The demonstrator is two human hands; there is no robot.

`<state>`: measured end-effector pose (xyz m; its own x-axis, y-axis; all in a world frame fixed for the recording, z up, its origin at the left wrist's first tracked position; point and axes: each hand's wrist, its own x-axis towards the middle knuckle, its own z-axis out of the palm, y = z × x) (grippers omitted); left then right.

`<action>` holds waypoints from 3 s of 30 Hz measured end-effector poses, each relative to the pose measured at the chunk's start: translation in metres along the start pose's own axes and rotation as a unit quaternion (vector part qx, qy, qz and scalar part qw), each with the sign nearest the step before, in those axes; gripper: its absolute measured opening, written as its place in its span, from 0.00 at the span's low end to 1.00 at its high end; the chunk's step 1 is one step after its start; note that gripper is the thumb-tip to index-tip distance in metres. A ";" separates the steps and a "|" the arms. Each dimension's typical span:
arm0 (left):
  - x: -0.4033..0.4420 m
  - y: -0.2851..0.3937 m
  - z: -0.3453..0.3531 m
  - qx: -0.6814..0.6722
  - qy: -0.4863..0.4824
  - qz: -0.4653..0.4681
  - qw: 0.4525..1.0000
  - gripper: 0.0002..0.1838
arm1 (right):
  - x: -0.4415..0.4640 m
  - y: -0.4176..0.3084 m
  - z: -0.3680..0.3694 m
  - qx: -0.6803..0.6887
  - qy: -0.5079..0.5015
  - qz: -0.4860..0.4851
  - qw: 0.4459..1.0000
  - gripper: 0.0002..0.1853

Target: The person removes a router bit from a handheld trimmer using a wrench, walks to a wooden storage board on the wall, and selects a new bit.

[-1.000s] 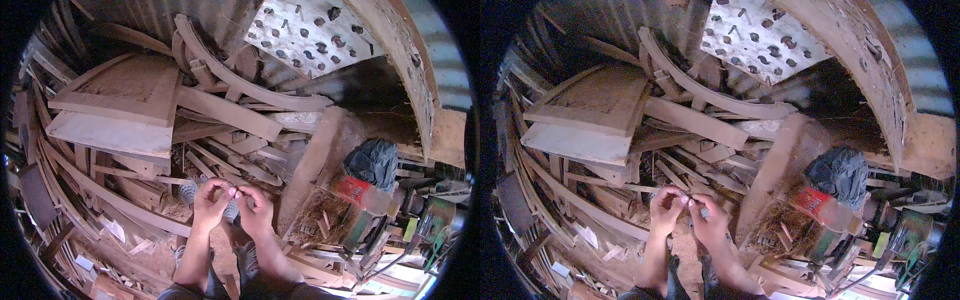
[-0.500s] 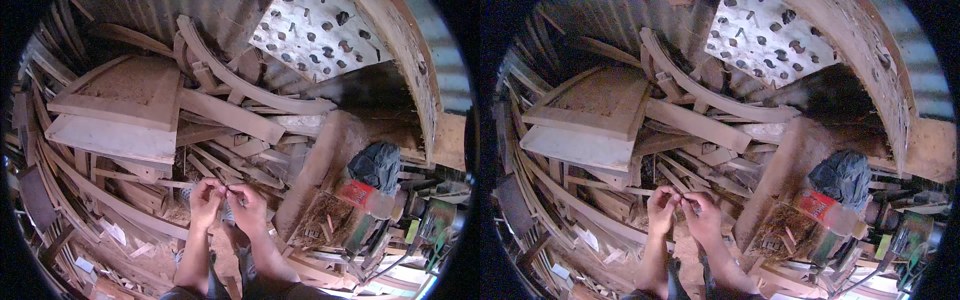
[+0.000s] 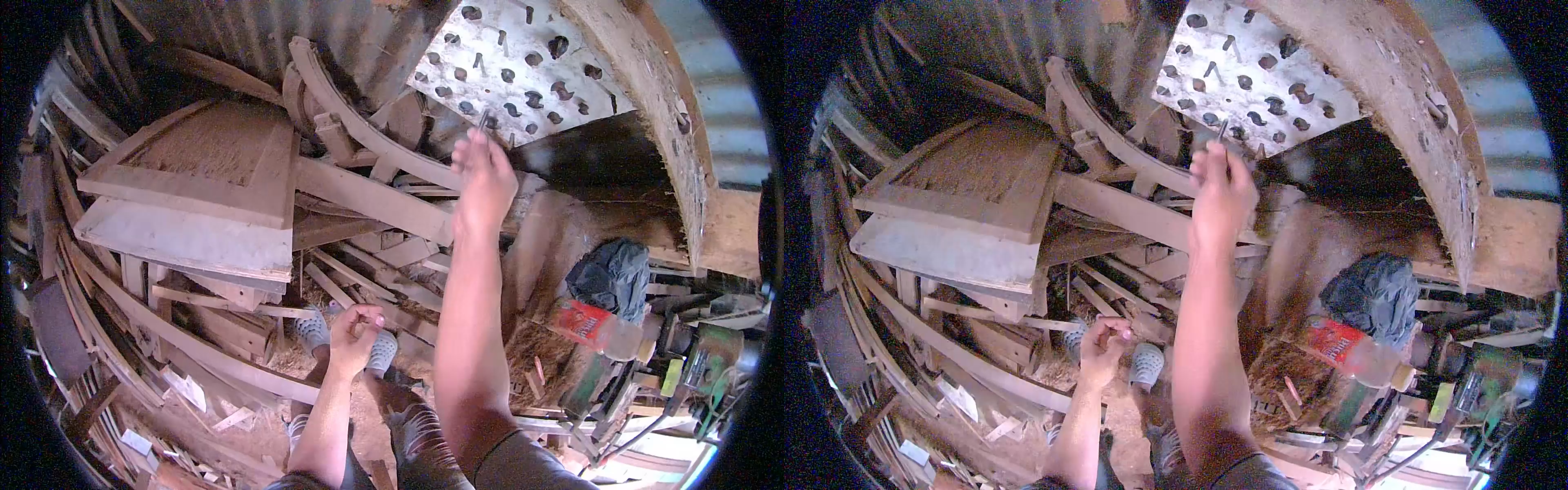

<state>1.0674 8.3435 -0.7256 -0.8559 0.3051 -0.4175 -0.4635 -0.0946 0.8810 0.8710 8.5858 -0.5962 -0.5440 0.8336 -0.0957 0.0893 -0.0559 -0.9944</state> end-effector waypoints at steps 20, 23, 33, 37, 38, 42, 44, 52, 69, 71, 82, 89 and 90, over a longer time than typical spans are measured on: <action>0.011 -0.002 0.002 -0.019 -0.025 -0.040 0.999 0.06 | 0.051 -0.010 0.012 0.145 -0.011 0.065 0.987 0.09; 0.010 0.002 0.005 0.003 -0.029 -0.039 0.999 0.06 | 0.052 -0.021 0.018 0.134 -0.006 0.060 0.989 0.09; 0.008 -0.007 0.011 0.010 -0.036 -0.053 0.998 0.06 | 0.069 -0.023 0.034 0.067 0.016 0.037 0.997 0.13; 0.008 -0.016 0.015 -0.033 -0.039 -0.057 0.997 0.06 | 0.054 -0.031 0.029 0.036 0.012 0.053 0.998 0.16; 0.008 -0.016 0.017 -0.042 -0.033 -0.054 0.997 0.06 | 0.048 -0.034 0.026 0.008 0.024 0.042 0.999 0.17; 0.009 -0.011 0.018 0.018 -0.038 -0.036 0.998 0.05 | 0.033 -0.030 0.013 -0.056 0.044 -0.046 0.996 0.21; 0.008 -0.008 0.020 0.014 -0.038 -0.038 0.998 0.05 | 0.028 -0.030 0.014 -0.076 0.022 -0.125 0.989 0.23; 0.008 -0.006 0.026 -0.006 -0.043 -0.055 0.998 0.05 | -0.010 -0.065 0.054 -0.168 -0.122 -0.241 0.948 0.34; 0.012 -0.011 0.025 0.008 -0.050 -0.016 0.999 0.08 | -0.002 -0.033 -0.032 -0.105 0.093 -0.143 0.980 0.41; 0.011 -0.012 0.027 -0.010 -0.047 -0.024 0.999 0.08 | 0.004 -0.030 -0.035 -0.085 0.105 -0.155 0.979 0.36; 0.004 -0.020 0.027 -0.080 -0.043 -0.066 0.994 0.08 | 0.041 -0.023 -0.036 -0.070 0.110 -0.184 0.974 0.28; 0.002 -0.017 0.022 -0.088 -0.041 -0.059 0.994 0.09 | 0.048 -0.023 -0.034 -0.055 0.126 -0.193 0.972 0.23; 0.003 -0.016 0.021 -0.067 -0.038 -0.039 0.996 0.09 | 0.053 -0.022 -0.036 -0.060 0.134 -0.205 0.968 0.22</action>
<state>1.0770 8.3661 -0.7363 -0.7990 0.3870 -0.4603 -0.5579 -0.1913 0.8076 0.8700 8.6508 -0.5783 -0.3197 0.8855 0.3371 0.0166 0.3609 -0.9324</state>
